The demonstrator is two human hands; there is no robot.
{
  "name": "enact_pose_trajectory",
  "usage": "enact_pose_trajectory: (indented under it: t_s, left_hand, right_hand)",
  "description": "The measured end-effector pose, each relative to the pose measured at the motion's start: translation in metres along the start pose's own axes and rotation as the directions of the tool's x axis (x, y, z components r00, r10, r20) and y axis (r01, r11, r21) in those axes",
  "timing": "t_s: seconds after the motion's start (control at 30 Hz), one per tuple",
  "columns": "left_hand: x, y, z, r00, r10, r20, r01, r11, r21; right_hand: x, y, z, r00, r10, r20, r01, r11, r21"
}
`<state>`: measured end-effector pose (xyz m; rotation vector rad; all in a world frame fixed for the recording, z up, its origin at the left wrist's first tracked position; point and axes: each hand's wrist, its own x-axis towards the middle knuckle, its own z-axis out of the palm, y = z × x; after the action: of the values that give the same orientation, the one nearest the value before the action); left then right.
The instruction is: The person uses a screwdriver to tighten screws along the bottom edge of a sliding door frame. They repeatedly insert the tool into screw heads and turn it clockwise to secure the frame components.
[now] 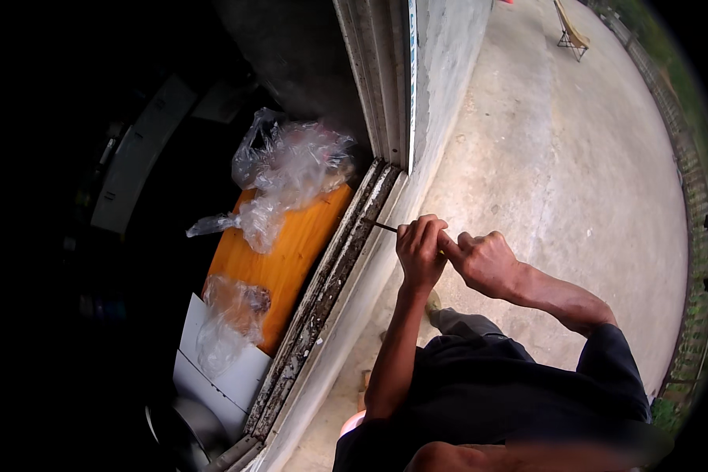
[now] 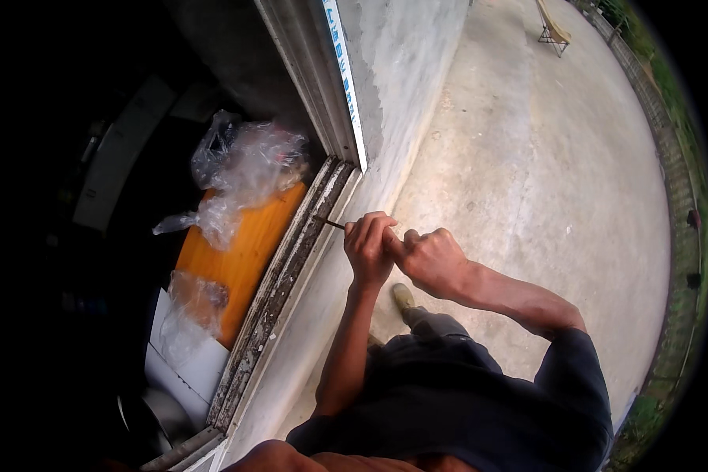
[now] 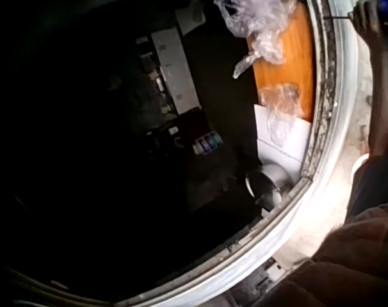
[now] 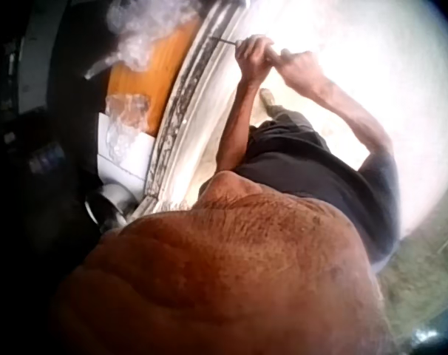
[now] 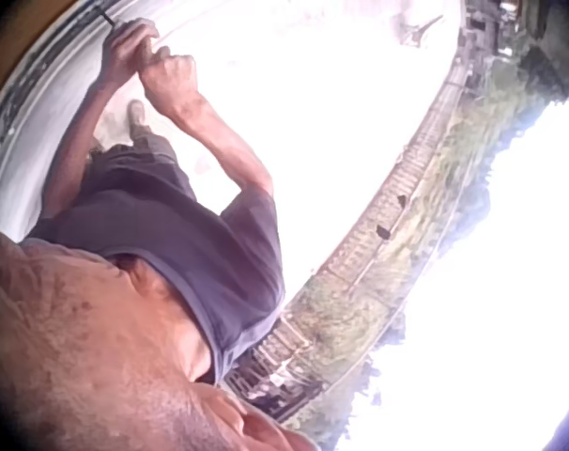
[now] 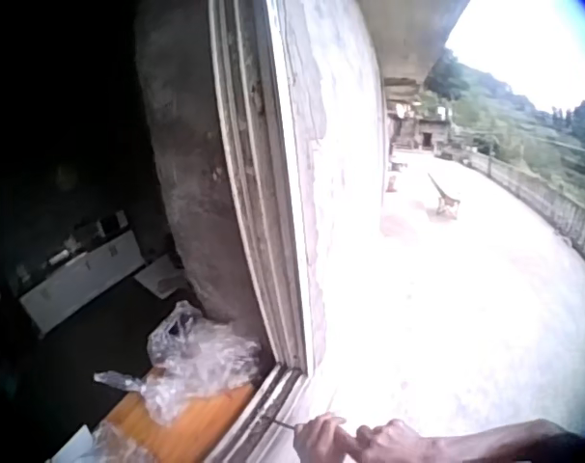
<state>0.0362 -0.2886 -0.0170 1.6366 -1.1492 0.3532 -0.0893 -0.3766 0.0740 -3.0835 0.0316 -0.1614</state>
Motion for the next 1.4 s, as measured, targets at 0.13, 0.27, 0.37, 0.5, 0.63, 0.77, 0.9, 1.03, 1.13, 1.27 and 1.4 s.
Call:
enact_pose_trajectory:
  t_s: [0.13, 0.27, 0.37, 0.5, 0.63, 0.77, 0.9, 1.03, 1.13, 1.27, 1.4]
  left_hand:
    - [0.03, 0.001, 0.02, 0.999, 0.019, -0.036, -0.023, 0.992, -0.128]
    - [-0.006, -0.001, 0.01, 0.998, 0.024, -0.06, -0.027, 0.999, -0.039]
    - [-0.016, 0.005, 0.003, 0.995, 0.001, -0.1, 0.001, 1.0, 0.017]
    - [0.023, -0.001, 0.023, 0.999, 0.014, -0.044, -0.018, 0.994, -0.105]
    - [0.004, 0.001, 0.011, 0.996, 0.01, -0.09, -0.012, 1.0, -0.026]
    - [-0.024, 0.012, -0.021, 0.995, -0.015, -0.103, 0.027, 0.992, 0.121]
    - [-0.001, 0.008, 0.003, 0.998, -0.011, -0.067, 0.01, 1.0, -0.014]
    - [-0.001, 0.007, 0.006, 0.997, -0.015, -0.071, 0.015, 1.0, 0.0]
    - [-0.034, 0.017, -0.03, 0.997, -0.037, -0.074, 0.046, 0.992, 0.116]
    - [-0.044, 0.03, -0.044, 0.993, -0.084, -0.086, 0.098, 0.979, 0.176]
    - [-0.011, 0.013, -0.015, 0.997, -0.07, -0.038, 0.073, 0.995, 0.072]
  right_hand:
    - [0.005, 0.019, 0.0, 0.996, 0.082, 0.047, -0.076, 0.991, -0.11]
    - [-0.005, 0.004, -0.002, 0.994, -0.101, 0.047, 0.104, 0.991, -0.081]
    - [-0.008, 0.003, 0.003, 0.99, -0.135, 0.05, 0.136, 0.99, -0.032]
    - [0.005, 0.019, -0.005, 0.997, 0.029, 0.068, -0.02, 0.991, -0.131]
    - [-0.003, 0.011, 0.007, 0.992, -0.121, 0.031, 0.123, 0.988, -0.096]
    - [-0.007, -0.011, 0.008, 0.982, -0.182, 0.048, 0.182, 0.983, 0.003]
    - [-0.004, 0.005, 0.0, 0.998, -0.018, 0.065, 0.019, 1.0, -0.021]
    - [-0.002, 0.007, -0.002, 0.993, -0.103, 0.063, 0.105, 0.994, -0.03]
    - [-0.006, -0.014, 0.003, 0.961, -0.272, 0.06, 0.268, 0.962, 0.059]
    - [-0.012, -0.022, 0.006, 0.964, -0.267, 0.012, 0.265, 0.96, 0.087]
    - [-0.001, -0.002, -0.001, 0.996, -0.078, 0.043, 0.074, 0.995, 0.068]
